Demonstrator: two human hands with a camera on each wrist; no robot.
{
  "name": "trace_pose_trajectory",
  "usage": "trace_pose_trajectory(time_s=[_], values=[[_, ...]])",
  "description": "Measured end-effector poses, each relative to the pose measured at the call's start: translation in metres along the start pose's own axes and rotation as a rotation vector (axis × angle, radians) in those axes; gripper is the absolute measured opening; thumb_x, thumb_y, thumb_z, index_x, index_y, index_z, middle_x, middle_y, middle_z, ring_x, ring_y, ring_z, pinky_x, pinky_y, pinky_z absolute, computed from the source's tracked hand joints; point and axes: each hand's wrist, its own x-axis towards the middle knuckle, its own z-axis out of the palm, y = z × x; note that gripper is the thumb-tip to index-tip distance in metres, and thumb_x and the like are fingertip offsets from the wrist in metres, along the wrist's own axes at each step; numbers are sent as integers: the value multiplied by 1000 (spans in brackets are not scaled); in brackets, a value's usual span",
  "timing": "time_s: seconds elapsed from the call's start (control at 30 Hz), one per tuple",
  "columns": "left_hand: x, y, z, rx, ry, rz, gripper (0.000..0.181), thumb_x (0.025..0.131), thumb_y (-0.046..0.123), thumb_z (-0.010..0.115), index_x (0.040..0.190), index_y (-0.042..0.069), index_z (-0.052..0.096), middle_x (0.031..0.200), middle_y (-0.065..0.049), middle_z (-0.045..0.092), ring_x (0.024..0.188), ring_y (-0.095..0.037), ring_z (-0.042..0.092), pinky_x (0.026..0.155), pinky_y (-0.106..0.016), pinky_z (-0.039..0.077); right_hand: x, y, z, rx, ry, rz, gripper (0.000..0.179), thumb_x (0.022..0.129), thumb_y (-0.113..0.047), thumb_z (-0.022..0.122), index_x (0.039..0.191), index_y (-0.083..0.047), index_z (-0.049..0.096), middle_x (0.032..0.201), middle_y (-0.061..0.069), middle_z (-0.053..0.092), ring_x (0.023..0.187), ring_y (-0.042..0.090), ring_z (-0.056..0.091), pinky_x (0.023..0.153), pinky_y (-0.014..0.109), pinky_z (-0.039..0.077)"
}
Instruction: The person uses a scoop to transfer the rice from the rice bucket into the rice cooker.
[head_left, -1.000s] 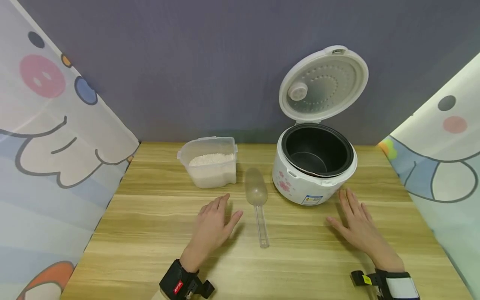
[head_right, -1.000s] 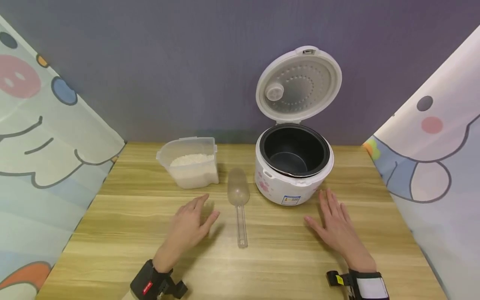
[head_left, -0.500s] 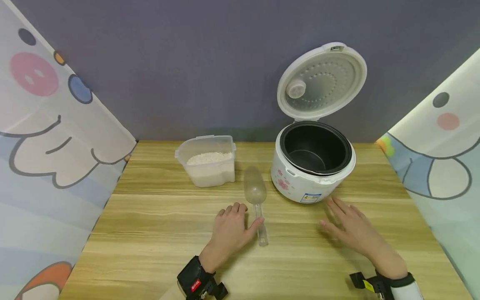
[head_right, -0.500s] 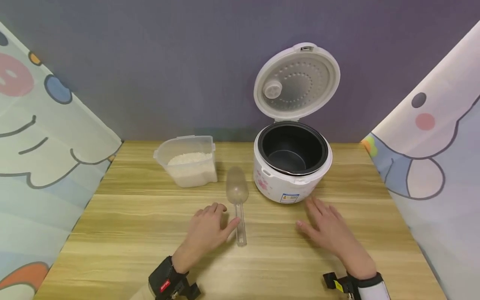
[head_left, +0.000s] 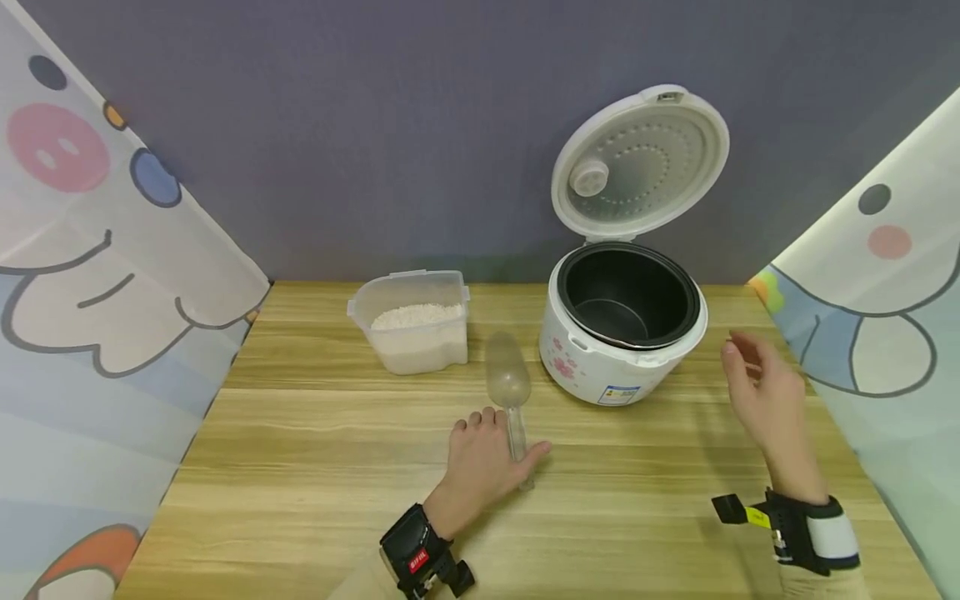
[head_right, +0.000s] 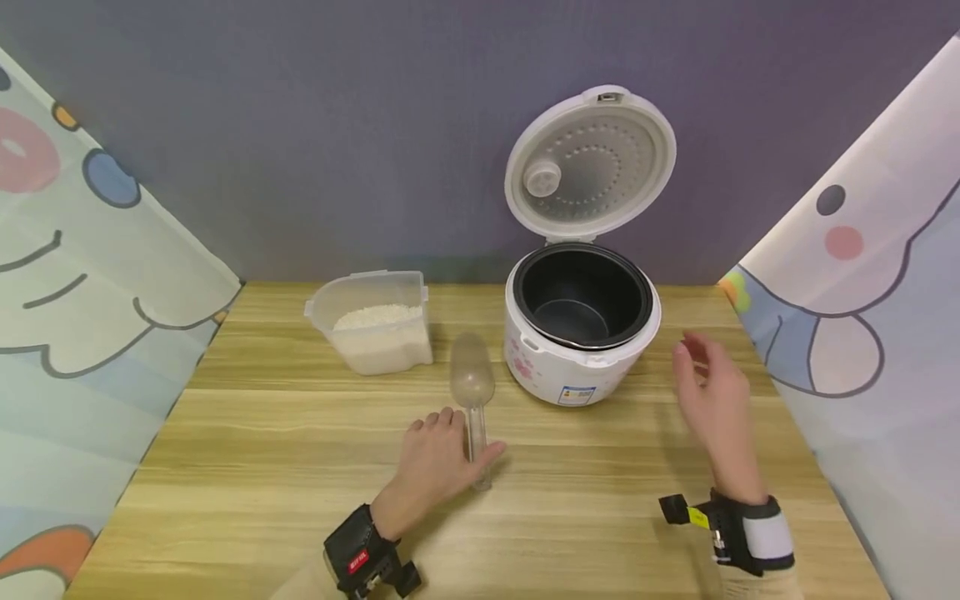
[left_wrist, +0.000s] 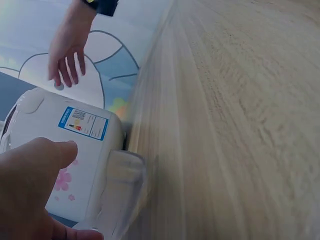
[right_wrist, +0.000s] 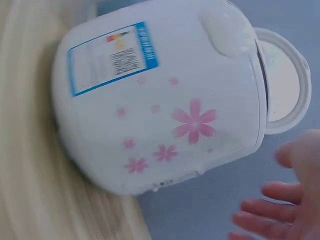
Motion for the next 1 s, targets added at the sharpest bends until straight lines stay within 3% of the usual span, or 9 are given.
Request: trace_pose_trajectory(time_s=[0.1,0.17,0.3,0.4,0.53,0.63,0.8,1.0], values=[[1,3,2,37,-36,-9,98,90,85,41,124,-2,67,112,-17,72,102,-31,69,84,-44,53,12,-4,4,144,34,174,50,108,-32,50,152,-8,49,144,16,58,117,-7,51,97,10,38],[1,5,3,63,-42,-8,100,89,86,39,123,-3,67,112,-17,72,101,-31,69,83,-44,52,18,-7,7,265,34,252,54,109,-35,48,157,-12,41,146,7,54,126,1,50,102,14,38],[3,10,3,98,-20,-1,99,88,88,37,109,-3,71,98,-15,71,90,-28,69,77,-41,51,32,-14,16,547,2,304,61,108,-33,50,161,-9,30,142,-3,48,132,11,45,102,12,39],[3,12,3,136,1,2,96,86,90,37,91,0,71,83,-10,67,77,-26,66,69,-38,49,41,-18,20,700,-69,318,70,107,-32,52,163,-5,21,151,5,39,141,17,36,109,14,35],[4,13,6,209,16,5,93,84,92,36,78,5,66,72,-6,61,67,-22,63,62,-35,45,51,-21,23,798,-160,355,77,107,-37,50,165,-4,11,162,13,25,146,17,30,112,18,32],[4,13,8,254,38,10,91,84,92,39,78,5,66,69,-5,59,64,-22,62,60,-33,45,55,-20,25,854,-198,377,77,108,-38,48,166,-4,8,166,11,20,142,13,34,104,18,31],[4,11,11,276,100,20,78,84,83,53,74,7,65,67,-4,59,61,-19,60,56,-32,46,52,-19,30,942,-209,357,74,109,-32,47,165,0,10,160,3,31,133,7,39,102,18,28],[3,10,10,219,75,-4,57,83,64,66,75,7,65,68,-3,59,64,-18,61,58,-32,46,47,-22,38,1015,-195,306,66,109,-27,50,163,-1,22,137,-14,51,133,8,40,104,21,26]])
